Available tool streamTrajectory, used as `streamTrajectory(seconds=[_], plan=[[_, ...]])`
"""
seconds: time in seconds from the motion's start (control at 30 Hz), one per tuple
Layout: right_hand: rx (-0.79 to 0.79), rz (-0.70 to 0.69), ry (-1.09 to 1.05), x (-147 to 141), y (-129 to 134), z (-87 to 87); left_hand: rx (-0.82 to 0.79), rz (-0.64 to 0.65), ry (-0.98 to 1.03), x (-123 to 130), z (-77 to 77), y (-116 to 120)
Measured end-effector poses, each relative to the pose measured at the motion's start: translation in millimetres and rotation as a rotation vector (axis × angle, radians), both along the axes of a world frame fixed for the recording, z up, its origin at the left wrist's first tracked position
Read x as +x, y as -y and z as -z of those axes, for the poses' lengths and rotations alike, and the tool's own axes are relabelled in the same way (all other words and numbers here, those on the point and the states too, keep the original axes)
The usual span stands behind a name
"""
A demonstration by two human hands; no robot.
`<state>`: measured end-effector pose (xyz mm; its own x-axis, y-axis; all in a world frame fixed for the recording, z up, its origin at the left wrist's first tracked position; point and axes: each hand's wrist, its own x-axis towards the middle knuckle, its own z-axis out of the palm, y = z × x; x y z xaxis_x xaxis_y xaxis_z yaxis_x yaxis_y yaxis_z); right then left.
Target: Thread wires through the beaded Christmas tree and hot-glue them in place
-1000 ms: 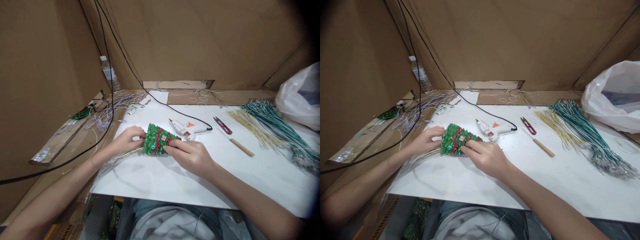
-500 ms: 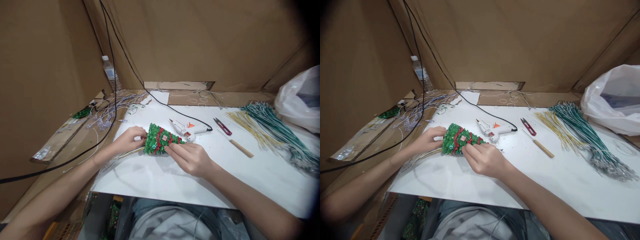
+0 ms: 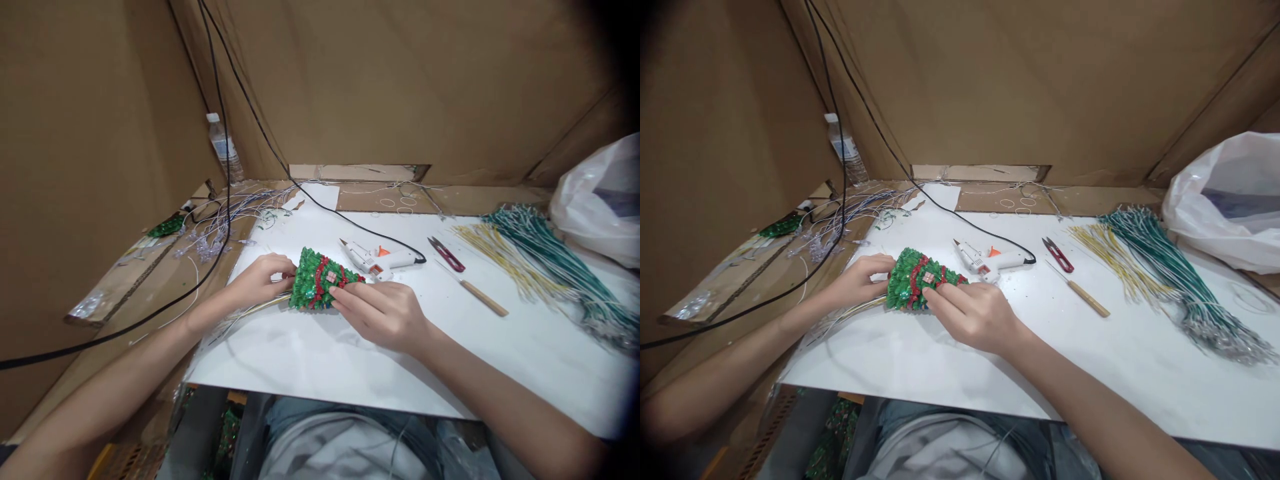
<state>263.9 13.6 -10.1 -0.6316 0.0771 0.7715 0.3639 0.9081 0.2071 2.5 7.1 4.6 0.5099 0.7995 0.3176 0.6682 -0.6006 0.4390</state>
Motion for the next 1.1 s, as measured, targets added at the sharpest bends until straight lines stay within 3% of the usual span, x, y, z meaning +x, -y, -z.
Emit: streamTrajectory(seconds=[0.37,0.6,0.8,1.1], plan=[[-0.097,0.166,-0.154,18.5,-17.1,-9.5,0.034,-0.058,-0.063,1.5,1.3,1.7],[-0.354,0.071,0.018,15.2,-14.9,-9.2,0.013,-0.111,-0.064,2.5,2.6,2.8],[-0.407,0.138,0.151,12.5,-18.3,-3.1,-0.034,-0.149,-0.001,3.9,2.6,0.9],[-0.516,0.083,0.113,12.8,-18.3,-2.4,-0.198,-0.19,0.152,7.5,1.1,3.0]])
